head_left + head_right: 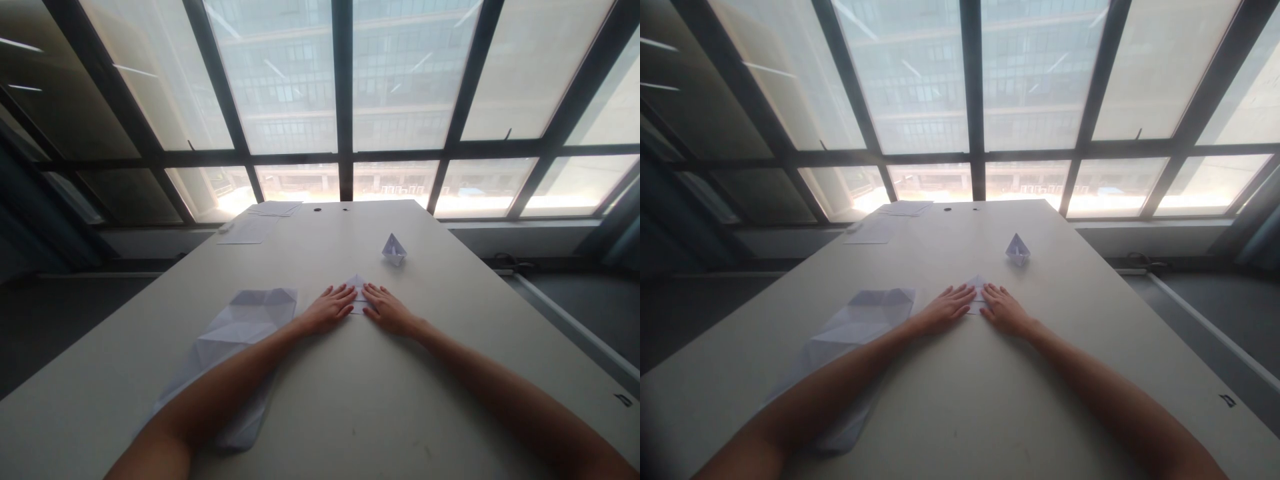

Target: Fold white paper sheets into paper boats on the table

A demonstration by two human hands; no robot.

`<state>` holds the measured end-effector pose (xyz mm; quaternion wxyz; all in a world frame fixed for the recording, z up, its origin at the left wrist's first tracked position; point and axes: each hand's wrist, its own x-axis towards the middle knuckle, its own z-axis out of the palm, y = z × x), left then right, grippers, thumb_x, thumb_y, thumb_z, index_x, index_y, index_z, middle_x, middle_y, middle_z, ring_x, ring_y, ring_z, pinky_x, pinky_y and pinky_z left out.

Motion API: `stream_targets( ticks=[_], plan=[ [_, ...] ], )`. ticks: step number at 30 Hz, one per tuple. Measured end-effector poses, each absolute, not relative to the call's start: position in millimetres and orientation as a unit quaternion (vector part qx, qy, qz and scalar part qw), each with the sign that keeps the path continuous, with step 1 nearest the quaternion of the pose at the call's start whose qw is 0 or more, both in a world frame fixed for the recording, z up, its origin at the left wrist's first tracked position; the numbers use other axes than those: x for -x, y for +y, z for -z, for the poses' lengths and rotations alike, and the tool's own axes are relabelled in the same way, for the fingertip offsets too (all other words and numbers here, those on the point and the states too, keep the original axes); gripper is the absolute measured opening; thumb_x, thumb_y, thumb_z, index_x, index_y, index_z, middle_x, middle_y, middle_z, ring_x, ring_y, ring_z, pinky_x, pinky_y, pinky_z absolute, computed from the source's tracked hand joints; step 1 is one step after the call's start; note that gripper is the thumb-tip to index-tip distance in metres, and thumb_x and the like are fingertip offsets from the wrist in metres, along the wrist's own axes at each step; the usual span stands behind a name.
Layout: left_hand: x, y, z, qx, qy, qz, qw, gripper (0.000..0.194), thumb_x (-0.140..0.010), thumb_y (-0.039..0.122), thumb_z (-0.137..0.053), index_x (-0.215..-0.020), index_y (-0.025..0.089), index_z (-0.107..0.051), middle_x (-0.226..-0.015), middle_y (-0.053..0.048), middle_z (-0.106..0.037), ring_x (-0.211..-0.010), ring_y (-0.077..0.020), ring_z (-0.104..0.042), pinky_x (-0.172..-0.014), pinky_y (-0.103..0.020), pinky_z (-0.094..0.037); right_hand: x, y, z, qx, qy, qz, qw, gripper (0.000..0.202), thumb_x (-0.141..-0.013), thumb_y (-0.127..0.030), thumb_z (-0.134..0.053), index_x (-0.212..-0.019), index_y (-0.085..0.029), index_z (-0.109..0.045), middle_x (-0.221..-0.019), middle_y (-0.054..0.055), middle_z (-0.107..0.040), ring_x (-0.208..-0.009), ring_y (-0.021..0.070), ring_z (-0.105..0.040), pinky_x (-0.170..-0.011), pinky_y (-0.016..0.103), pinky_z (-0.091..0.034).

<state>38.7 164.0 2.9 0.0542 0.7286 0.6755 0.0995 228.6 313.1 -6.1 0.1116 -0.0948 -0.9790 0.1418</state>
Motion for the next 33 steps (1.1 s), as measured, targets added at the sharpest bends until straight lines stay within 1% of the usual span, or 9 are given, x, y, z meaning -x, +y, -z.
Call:
stream_targets(
  ticks=[3,7,12,19,24,28,33],
  plan=[
    [-38.3,165.2,-4.7,-0.721,0.681,-0.114,0.062,0.051,-0.104,0.047,-0.020,-0.151,0.032,-0.027,-0.157,-0.001,-0.026,-0.147,-0.0216,-0.018,-0.117,-0.047,-0.014,-229.0,314.0,4.7,0.090,-0.979,-0.145,0.107,0.062,-0.096,-0.042,-0.040,-0.149,-0.011,-0.033,-0.155,0.014,-0.029,-0.145,0.0238,-0.023,-0.118,0.044,-0.018],
    [-38.4,166.1,-5.9,-0.718,0.682,-0.123,0.065,0.048,-0.103,0.043,-0.028,-0.150,0.032,-0.032,-0.155,-0.001,-0.031,-0.146,-0.0222,-0.022,-0.117,-0.048,-0.016,-228.8,315.2,4.1,0.088,-0.979,-0.150,0.105,0.063,-0.095,-0.043,-0.043,-0.149,-0.011,-0.034,-0.155,0.014,-0.030,-0.144,0.0243,-0.024,-0.117,0.044,-0.019],
    [-37.6,166.1,-4.3,-0.719,0.681,-0.129,0.055,0.050,-0.100,0.045,-0.036,-0.148,0.032,-0.035,-0.155,-0.001,-0.033,-0.146,-0.0250,-0.021,-0.117,-0.049,-0.018,-228.7,315.3,2.5,0.088,-0.979,-0.148,0.110,0.062,-0.094,-0.044,-0.046,-0.147,-0.012,-0.038,-0.153,0.015,-0.034,-0.143,0.0252,-0.029,-0.116,0.046,-0.022],
    [-36.0,166.7,-5.1,-0.721,0.679,-0.129,0.056,0.052,-0.099,0.047,-0.040,-0.148,0.030,-0.036,-0.153,-0.002,-0.036,-0.145,-0.0241,-0.025,-0.118,-0.046,-0.018,-228.2,316.5,1.5,0.086,-0.977,-0.153,0.124,0.060,-0.091,-0.044,-0.052,-0.143,-0.015,-0.044,-0.149,0.016,-0.041,-0.140,0.0256,-0.035,-0.115,0.047,-0.025],
    [-34.9,167.5,-5.4,-0.721,0.676,-0.134,0.062,0.054,-0.098,0.049,-0.043,-0.148,0.031,-0.035,-0.153,-0.002,-0.037,-0.144,-0.0243,-0.026,-0.117,-0.048,-0.019,-228.4,316.5,0.3,0.084,-0.976,-0.152,0.135,0.058,-0.091,-0.043,-0.054,-0.141,-0.015,-0.047,-0.147,0.016,-0.044,-0.138,0.0251,-0.038,-0.115,0.046,-0.025],
    [-35.2,167.9,-6.3,-0.721,0.676,-0.144,0.052,0.055,-0.096,0.047,-0.049,-0.147,0.031,-0.038,-0.150,-0.002,-0.041,-0.142,-0.0246,-0.032,-0.116,-0.046,-0.023,-228.8,315.1,-1.6,0.085,-0.974,-0.153,0.145,0.057,-0.089,-0.040,-0.058,-0.139,-0.016,-0.048,-0.145,0.016,-0.047,-0.136,0.0249,-0.041,-0.115,0.046,-0.025],
    [-36.8,167.0,-9.1,-0.715,0.680,-0.163,0.017,0.052,-0.091,0.046,-0.058,-0.140,0.030,-0.049,-0.141,-0.003,-0.053,-0.134,-0.0245,-0.044,-0.113,-0.038,-0.032,-229.8,312.6,-4.6,0.085,-0.970,-0.157,0.163,0.052,-0.087,-0.037,-0.062,-0.135,-0.020,-0.053,-0.140,0.013,-0.054,-0.132,0.0237,-0.047,-0.116,0.046,-0.024]
  ],
)
